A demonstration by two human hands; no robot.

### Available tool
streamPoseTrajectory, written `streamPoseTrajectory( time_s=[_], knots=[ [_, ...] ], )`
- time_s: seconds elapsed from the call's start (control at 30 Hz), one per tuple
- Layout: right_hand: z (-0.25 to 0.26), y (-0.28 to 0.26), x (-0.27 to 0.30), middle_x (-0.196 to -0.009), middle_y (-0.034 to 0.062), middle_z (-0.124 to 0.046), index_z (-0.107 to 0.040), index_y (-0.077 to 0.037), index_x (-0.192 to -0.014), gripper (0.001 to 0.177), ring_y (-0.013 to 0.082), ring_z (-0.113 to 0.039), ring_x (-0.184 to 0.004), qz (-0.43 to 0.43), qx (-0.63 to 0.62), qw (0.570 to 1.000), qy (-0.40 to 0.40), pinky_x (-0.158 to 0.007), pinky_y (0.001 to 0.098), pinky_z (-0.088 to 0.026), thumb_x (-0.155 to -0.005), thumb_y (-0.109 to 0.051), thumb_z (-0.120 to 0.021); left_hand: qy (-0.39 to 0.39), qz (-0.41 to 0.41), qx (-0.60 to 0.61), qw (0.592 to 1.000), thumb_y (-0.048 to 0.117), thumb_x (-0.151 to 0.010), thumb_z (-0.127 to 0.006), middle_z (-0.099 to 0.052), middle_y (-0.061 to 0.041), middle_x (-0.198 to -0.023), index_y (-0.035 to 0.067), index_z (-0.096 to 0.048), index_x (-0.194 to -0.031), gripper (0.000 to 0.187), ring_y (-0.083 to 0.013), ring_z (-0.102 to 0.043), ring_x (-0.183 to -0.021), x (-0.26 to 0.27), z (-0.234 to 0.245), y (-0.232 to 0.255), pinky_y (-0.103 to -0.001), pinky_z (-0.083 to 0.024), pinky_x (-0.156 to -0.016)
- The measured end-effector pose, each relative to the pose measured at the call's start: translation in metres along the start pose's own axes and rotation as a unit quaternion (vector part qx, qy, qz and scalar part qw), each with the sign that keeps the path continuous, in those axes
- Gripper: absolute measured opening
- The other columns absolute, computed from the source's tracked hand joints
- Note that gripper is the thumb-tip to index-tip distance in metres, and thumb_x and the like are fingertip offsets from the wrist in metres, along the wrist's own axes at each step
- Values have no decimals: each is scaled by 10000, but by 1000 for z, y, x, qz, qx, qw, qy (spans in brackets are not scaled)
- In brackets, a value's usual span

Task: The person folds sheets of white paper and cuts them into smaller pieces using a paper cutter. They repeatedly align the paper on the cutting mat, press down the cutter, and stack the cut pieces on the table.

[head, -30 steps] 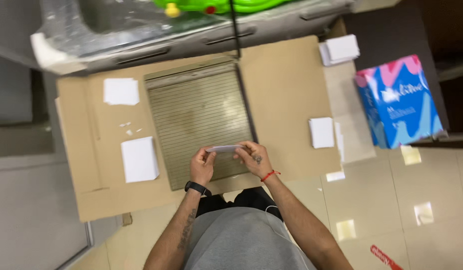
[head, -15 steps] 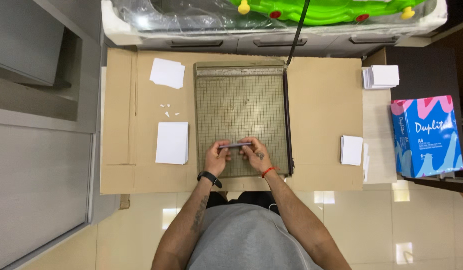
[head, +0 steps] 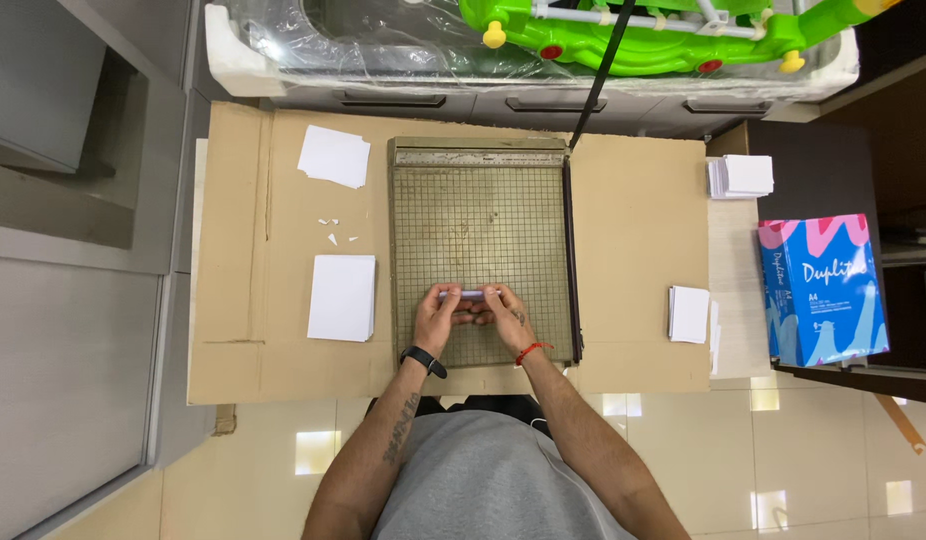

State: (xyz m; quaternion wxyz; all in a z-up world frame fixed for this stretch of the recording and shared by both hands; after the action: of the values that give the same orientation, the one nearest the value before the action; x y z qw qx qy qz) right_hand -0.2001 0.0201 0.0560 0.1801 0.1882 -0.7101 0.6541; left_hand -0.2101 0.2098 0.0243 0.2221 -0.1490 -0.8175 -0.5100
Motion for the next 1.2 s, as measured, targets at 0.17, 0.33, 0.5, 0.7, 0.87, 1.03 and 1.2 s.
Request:
streamPoseTrajectory(
  time_s=[0.17, 0.33, 0.5, 0.7, 0.87, 1.03, 1.2],
  knots=[
    [-3, -12, 1, -1194, 236, -922, -862, -95, -1507, 426, 304, -946, -1054, -1, 16, 1000, 12, -936, 395, -807, -1379, -434, -637, -15, 10, 21, 1000, 295, -1298, -793, -830, -147, -1363, 72, -828, -1412, 253, -326, -922, -1258, -7, 2, -6, -480, -852, -1043],
    [-1, -9, 1, -1145, 217, -936, -871, -118, -1460, 378, 255, -920, -965, 8, 40, 999, 17, -887, 359, -788, -1378, -411, -647, -46, 6, 35, 998, 66, -1178, -834, -885, -241, -1351, -5, -821, -1439, 270, -366, -944, -1243, -5, 8, -3, -470, -835, -1073],
    [-7, -15, 6, -1420, 209, -899, -813, -55, -1559, 443, 252, -879, -1204, 38, 64, 997, -22, -978, 376, -790, -1150, -113, -972, -29, 18, -49, 998, -66, -1172, -697, -928, -330, -1371, -20, -854, -1422, 299, -381, -949, -1249, -10, 12, -2, -495, -825, -1056],
    [22, 47, -26, -1055, 108, -903, -876, -78, -1348, 164, 194, -892, -861, 37, 51, 998, -25, -724, 337, -727, -1196, -34, -835, -26, 41, -152, 987, -40, -1283, -605, -877, -303, -1388, -26, -788, -1514, 295, -372, -926, -1280, -4, 6, 5, -496, -808, -1091],
    [75, 35, 0, -938, 83, -870, -885, -74, -1208, 109, 158, -825, -654, 12, -11, 997, 70, -591, 310, -648, -1102, -52, -888, -9, -36, -509, 860, 390, -1172, -861, -945, -166, -1301, 192, -870, -1394, 298, -428, -897, -1331, -2, -32, 26, -585, -718, -1072],
    [155, 14, 43, -869, 44, -803, -899, -28, -1211, 135, 117, -686, -505, -4, -137, 977, 161, -480, 269, -468, -1078, -30, -881, -87, -98, -579, 805, 312, -1182, -863, -974, -150, -1224, 163, -910, -1380, 252, -421, -930, -1218, -12, -140, 11, -521, -721, -1031],
    [261, 26, 76, -791, 45, -727, -878, 44, -1285, 226, 74, -548, -430, 8, -246, 930, 274, -415, 265, -366, -1076, -11, -943, -234, -256, -643, 683, 284, -1200, -786, -959, -104, -1218, 191, -909, -1466, 307, -365, -890, -1242, -28, -281, -46, -505, -562, -1210]
  ],
)
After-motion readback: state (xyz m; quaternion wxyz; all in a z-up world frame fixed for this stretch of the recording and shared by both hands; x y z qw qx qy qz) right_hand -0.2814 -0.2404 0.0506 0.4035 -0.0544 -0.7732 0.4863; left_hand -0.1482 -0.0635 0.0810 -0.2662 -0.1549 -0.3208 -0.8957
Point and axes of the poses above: each hand's wrist, its own x-axis away from the middle knuckle, its own z-axis out of the back of the hand, y = z × x, the point moved 3 cm from there along -x, towards the middle knuckle
